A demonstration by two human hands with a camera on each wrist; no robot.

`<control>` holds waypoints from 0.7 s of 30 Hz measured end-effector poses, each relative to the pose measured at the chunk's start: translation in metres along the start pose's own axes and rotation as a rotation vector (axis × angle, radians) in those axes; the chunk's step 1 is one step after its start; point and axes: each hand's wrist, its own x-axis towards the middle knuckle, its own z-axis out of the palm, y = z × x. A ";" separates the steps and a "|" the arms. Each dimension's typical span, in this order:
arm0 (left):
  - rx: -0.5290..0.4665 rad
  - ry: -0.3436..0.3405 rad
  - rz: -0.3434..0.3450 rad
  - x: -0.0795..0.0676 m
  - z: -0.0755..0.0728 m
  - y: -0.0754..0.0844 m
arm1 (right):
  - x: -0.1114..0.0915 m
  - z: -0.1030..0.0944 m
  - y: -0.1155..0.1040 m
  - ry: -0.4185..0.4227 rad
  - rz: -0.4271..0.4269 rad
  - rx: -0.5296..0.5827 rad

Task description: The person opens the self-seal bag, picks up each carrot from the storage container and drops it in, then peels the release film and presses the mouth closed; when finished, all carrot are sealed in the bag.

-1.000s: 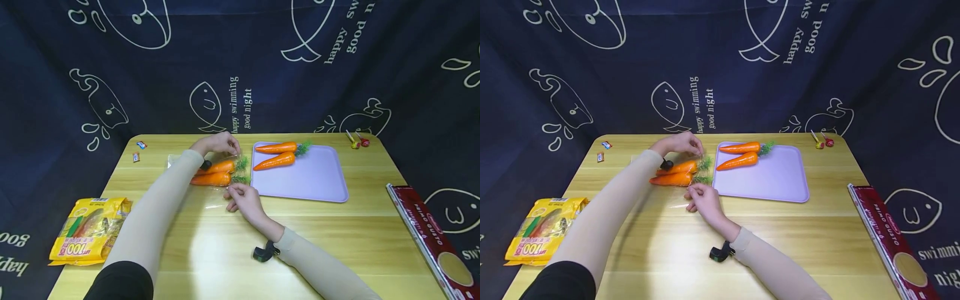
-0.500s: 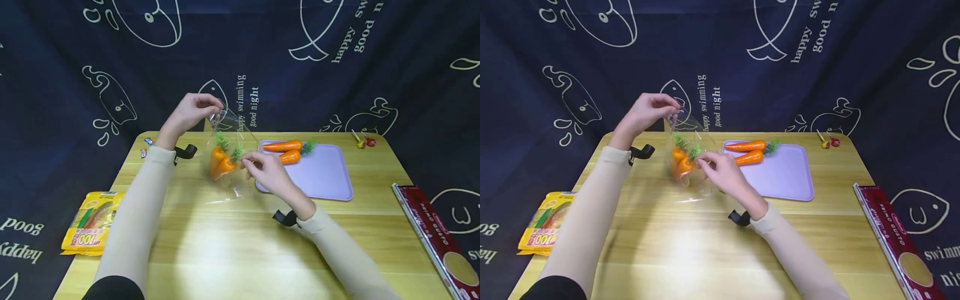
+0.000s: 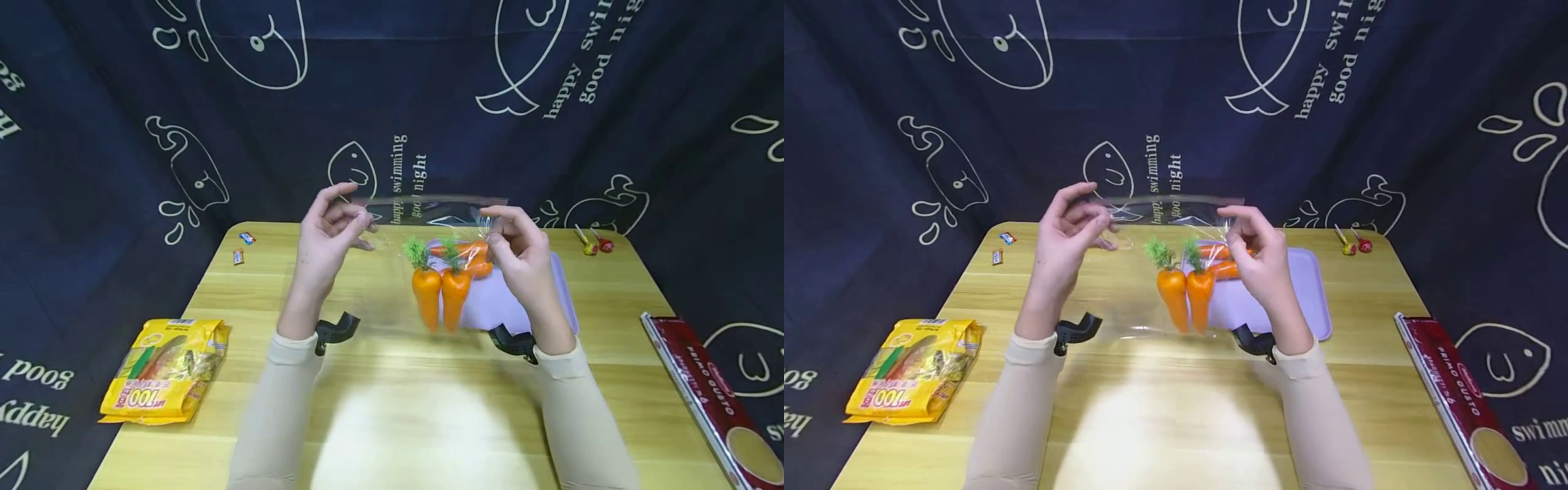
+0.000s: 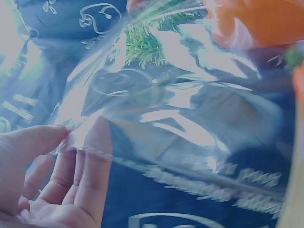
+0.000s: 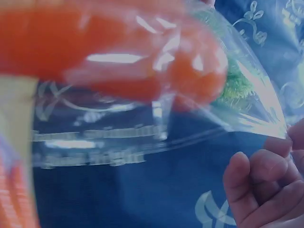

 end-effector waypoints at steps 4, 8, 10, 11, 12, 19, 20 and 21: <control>-0.110 -0.002 -0.140 -0.004 0.009 -0.030 | -0.014 -0.003 0.012 -0.016 0.145 0.040; -0.139 0.044 -0.200 -0.004 0.013 -0.046 | -0.017 -0.005 0.019 -0.053 0.194 -0.048; -0.108 0.064 -0.179 -0.005 0.015 -0.048 | -0.017 -0.005 0.021 -0.058 0.210 -0.060; -0.091 0.070 -0.161 -0.005 0.017 -0.048 | -0.016 -0.005 0.022 -0.059 0.215 -0.063; -0.072 0.077 -0.142 -0.005 0.018 -0.047 | -0.016 -0.005 0.022 -0.060 0.217 -0.067; 0.008 0.098 -0.043 -0.008 0.033 -0.037 | -0.013 -0.007 0.021 -0.061 0.173 -0.203; 0.010 0.096 -0.037 -0.009 0.035 -0.035 | -0.013 -0.008 0.021 -0.060 0.167 -0.225; 0.005 0.090 -0.032 -0.010 0.036 -0.034 | -0.012 -0.008 0.021 -0.059 0.156 -0.250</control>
